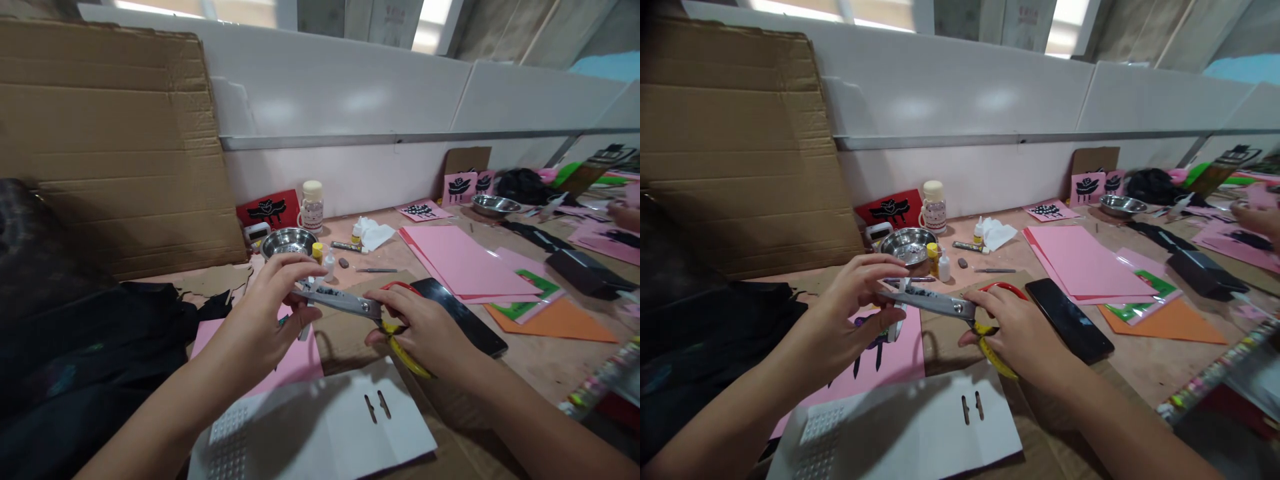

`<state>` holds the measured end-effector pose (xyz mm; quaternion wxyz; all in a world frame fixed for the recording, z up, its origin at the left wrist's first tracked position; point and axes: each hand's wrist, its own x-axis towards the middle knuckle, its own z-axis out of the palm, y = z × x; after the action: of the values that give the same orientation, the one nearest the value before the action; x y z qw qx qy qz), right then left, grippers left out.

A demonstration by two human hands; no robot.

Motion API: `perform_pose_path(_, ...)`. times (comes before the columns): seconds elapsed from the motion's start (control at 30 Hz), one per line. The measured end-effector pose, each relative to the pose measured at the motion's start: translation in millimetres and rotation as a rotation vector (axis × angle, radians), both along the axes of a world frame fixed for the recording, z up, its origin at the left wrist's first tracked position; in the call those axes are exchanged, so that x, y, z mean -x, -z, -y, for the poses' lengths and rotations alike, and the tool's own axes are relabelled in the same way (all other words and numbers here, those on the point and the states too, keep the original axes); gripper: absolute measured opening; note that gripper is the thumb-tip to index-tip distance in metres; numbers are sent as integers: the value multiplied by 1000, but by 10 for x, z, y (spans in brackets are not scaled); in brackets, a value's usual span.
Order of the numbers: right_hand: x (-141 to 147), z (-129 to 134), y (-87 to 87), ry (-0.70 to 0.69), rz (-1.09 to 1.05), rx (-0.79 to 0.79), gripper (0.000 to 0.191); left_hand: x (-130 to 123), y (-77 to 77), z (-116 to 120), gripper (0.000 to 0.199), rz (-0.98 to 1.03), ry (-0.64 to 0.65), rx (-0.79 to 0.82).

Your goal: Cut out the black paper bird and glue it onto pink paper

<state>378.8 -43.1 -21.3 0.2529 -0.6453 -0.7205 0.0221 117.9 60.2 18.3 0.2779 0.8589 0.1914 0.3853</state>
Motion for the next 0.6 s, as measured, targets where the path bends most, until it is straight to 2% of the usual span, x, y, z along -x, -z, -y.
perform_pose_path(0.27,-32,3,29,-4,-8,-1,50,1,9,-7,41,7,-9,0)
perform_pose_path(0.53,-28,32,40,-2,17,-52,40,5,4,11,41,39,29,86)
perform_pose_path(0.6,-29,27,40,7,5,-57,38,7,4,-2,39,36,-4,91)
